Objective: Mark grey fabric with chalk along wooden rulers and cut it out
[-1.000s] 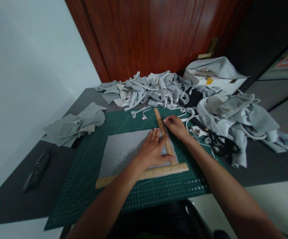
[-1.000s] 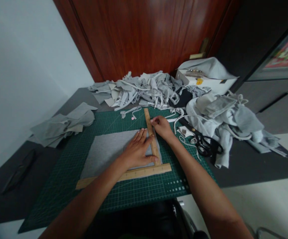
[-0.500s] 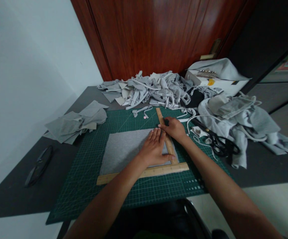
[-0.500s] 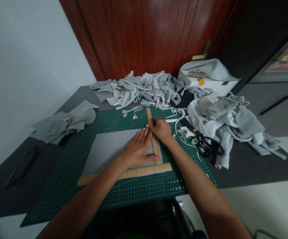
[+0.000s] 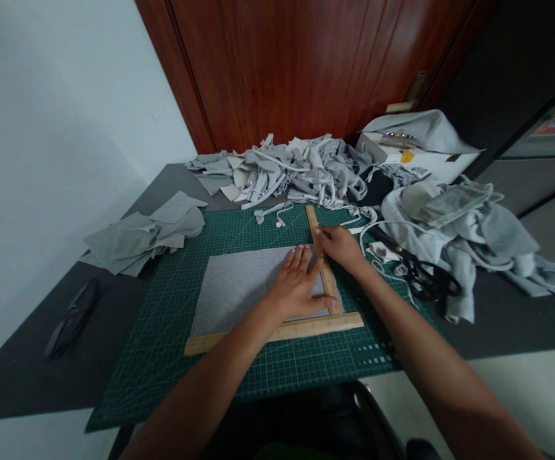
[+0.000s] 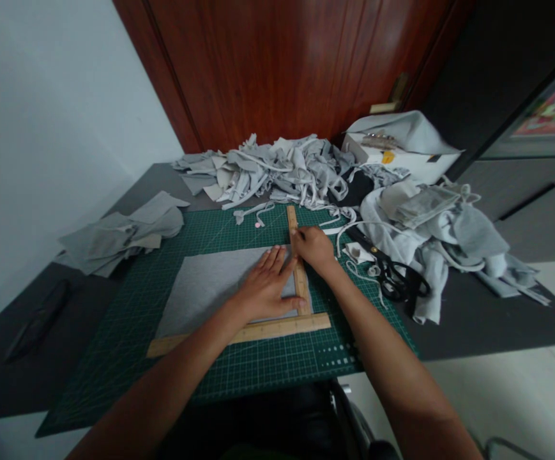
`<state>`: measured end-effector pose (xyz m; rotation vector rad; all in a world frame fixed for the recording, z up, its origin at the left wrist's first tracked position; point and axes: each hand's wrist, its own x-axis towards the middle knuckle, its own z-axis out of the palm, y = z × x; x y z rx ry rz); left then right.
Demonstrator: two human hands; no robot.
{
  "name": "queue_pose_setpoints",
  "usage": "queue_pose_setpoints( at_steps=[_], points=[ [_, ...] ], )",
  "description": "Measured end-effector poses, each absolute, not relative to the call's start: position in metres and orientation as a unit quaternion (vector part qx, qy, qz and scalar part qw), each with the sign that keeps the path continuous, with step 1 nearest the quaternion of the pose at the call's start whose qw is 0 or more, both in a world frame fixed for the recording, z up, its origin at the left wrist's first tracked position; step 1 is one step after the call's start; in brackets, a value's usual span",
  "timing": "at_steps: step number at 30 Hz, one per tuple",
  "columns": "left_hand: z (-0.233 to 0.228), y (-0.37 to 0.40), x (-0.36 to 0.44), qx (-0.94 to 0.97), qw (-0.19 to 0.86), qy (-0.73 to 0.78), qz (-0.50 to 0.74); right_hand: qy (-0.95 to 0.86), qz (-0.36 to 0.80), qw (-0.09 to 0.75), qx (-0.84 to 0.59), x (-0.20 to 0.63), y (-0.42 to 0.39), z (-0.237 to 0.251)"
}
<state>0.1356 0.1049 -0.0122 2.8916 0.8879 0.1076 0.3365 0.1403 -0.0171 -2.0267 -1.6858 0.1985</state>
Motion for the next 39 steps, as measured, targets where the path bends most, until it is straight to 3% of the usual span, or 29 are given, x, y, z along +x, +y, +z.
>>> queue_pose_setpoints(
  at_steps=[18,39],
  points=[
    [-0.014,0.105,0.134,0.956,0.048,0.28,0.066,-0.656,0.183,0.282,-0.676,0.359,0.15,-0.018],
    [-0.008,0.107,0.135,0.955,0.059,0.287,0.046,-0.654,0.165,0.32,-0.665,0.382,0.152,-0.023]
  ],
)
